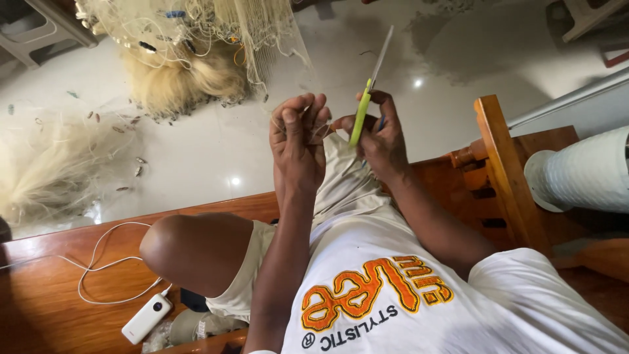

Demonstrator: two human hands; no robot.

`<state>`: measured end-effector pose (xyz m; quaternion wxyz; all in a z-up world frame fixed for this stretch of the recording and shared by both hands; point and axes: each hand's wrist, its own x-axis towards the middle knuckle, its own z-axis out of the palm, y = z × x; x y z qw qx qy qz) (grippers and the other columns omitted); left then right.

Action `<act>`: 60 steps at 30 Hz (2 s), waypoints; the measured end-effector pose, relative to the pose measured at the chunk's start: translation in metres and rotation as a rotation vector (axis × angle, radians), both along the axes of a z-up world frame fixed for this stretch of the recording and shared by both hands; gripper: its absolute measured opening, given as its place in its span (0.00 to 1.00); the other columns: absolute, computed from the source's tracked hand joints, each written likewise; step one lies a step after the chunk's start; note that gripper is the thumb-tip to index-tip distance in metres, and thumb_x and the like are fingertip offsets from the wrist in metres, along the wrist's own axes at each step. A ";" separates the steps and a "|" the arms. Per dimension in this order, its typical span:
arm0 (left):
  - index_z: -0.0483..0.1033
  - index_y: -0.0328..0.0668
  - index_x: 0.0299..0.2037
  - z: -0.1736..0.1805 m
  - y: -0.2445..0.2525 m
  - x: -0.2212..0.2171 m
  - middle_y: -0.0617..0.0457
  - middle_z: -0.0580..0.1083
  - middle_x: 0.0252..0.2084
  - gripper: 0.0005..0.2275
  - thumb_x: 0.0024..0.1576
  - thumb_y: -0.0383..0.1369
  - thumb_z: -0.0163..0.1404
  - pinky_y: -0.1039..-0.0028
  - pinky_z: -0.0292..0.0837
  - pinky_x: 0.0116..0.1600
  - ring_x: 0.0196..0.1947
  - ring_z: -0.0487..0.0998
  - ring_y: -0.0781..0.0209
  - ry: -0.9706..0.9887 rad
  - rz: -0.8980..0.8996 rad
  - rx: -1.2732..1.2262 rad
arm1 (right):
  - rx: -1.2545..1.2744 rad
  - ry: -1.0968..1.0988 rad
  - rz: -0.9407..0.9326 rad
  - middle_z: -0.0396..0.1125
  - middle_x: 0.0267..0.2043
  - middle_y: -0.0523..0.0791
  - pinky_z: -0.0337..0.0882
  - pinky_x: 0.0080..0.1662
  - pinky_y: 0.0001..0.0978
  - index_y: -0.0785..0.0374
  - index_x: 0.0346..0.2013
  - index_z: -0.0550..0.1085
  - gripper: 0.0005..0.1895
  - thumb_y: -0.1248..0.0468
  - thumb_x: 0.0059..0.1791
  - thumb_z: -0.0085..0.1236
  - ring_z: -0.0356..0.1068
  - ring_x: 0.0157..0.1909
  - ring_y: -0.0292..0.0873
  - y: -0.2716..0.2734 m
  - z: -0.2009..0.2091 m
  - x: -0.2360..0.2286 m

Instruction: Repairing a fishing net by tying sinkers and cutting excess line

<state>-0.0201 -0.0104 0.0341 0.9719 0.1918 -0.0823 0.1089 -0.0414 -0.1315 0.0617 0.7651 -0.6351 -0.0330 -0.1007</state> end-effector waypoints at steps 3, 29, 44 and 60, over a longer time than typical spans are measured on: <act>0.68 0.33 0.48 -0.008 0.010 0.004 0.38 0.76 0.49 0.10 0.69 0.34 0.39 0.69 0.82 0.51 0.50 0.81 0.47 0.000 -0.010 -0.057 | -0.156 -0.095 0.043 0.72 0.31 0.52 0.57 0.24 0.18 0.59 0.61 0.59 0.27 0.70 0.52 0.60 0.58 0.20 0.31 -0.021 -0.005 0.005; 0.57 0.41 0.44 -0.004 0.017 -0.016 0.38 0.74 0.43 0.05 0.69 0.33 0.34 0.62 0.80 0.51 0.45 0.81 0.45 -0.116 0.235 0.246 | -0.946 -0.293 0.001 0.71 0.37 0.51 0.74 0.44 0.48 0.53 0.65 0.71 0.32 0.75 0.47 0.62 0.74 0.43 0.55 -0.034 0.017 -0.016; 0.56 0.41 0.45 0.018 0.022 -0.024 0.43 0.73 0.44 0.06 0.70 0.34 0.31 0.69 0.75 0.47 0.42 0.79 0.55 -0.163 0.258 0.484 | -0.977 -0.263 0.001 0.72 0.38 0.52 0.75 0.43 0.48 0.50 0.65 0.71 0.33 0.77 0.47 0.55 0.74 0.43 0.59 -0.029 0.035 -0.021; 0.63 0.38 0.43 0.000 0.013 -0.018 0.44 0.72 0.49 0.09 0.69 0.36 0.37 0.74 0.80 0.52 0.50 0.80 0.51 -0.013 0.055 0.182 | -0.998 -0.304 -0.024 0.69 0.37 0.53 0.74 0.41 0.50 0.56 0.66 0.69 0.31 0.74 0.49 0.61 0.73 0.42 0.57 -0.041 0.019 -0.020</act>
